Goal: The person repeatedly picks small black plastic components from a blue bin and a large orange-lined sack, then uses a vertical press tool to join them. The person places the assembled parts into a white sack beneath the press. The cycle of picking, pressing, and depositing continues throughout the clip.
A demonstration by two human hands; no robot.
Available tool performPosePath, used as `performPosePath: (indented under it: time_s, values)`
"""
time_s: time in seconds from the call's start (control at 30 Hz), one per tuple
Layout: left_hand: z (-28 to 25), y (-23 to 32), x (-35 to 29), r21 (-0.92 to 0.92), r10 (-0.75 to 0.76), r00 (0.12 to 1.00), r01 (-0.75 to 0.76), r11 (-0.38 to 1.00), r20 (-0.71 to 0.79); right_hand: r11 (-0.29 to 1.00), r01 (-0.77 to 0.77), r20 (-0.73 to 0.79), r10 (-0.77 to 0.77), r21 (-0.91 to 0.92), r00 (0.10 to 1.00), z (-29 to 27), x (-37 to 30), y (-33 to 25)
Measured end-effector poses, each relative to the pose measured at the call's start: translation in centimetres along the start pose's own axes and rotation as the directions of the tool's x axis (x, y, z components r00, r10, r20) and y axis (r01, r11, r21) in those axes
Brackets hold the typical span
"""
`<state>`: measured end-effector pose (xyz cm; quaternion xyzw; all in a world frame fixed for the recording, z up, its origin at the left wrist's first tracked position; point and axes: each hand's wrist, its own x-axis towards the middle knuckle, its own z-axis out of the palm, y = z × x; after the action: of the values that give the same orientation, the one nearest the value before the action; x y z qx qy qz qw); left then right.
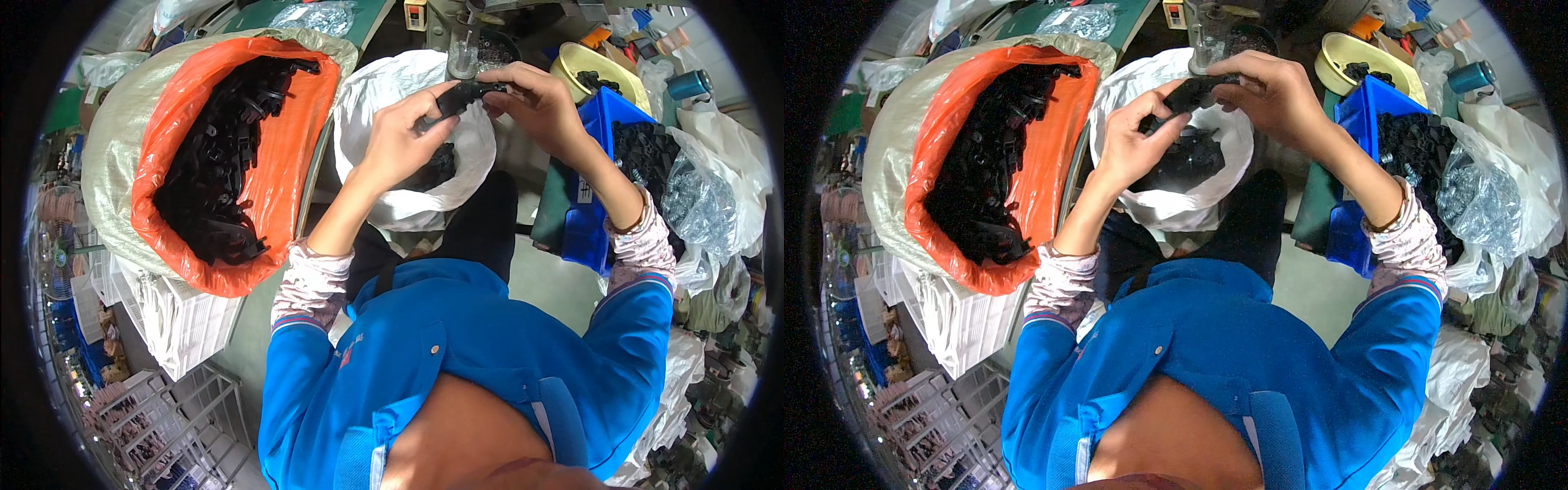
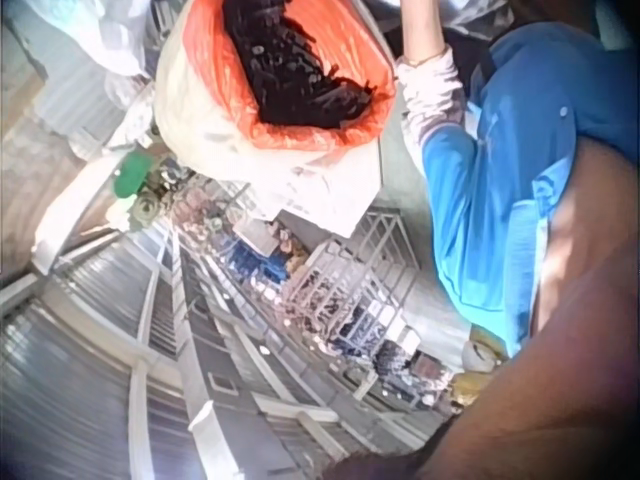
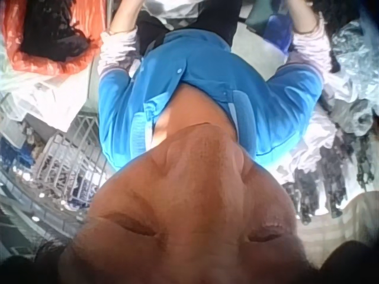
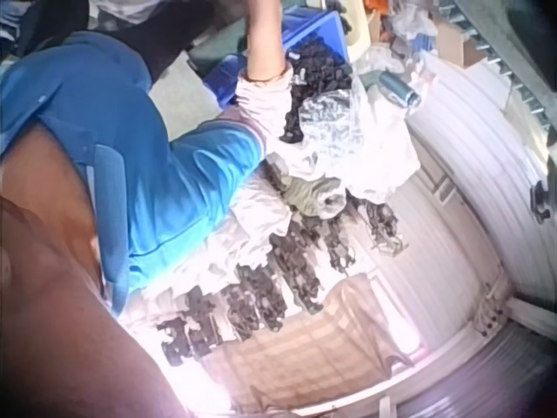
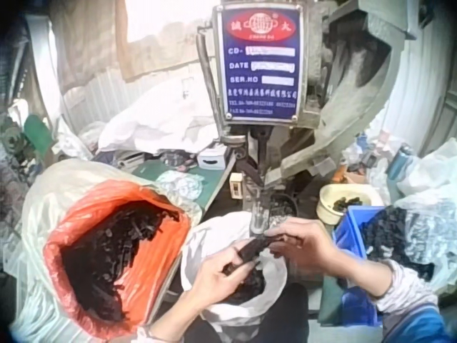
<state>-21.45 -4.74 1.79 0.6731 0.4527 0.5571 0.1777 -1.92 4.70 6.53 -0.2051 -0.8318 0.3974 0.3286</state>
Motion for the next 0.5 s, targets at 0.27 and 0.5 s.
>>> performPosePath:
  time_s: [0.27, 0.5]
  values:
    - [-1.9, -0.4, 3.2, 0.398, 0.251, 0.961, -0.278, 0.874, 0.119, 0.954, 0.243, -0.123, -0.266, -0.174, 0.956, 0.3, 2.1, 2.1]
    - [-3.1, -0.7, 7.6, 0.407, 0.430, 0.889, -0.455, 0.792, 0.157, 0.935, 0.179, -0.223, -0.253, -0.308, 0.941, -1.1, 4.0, 1.4]
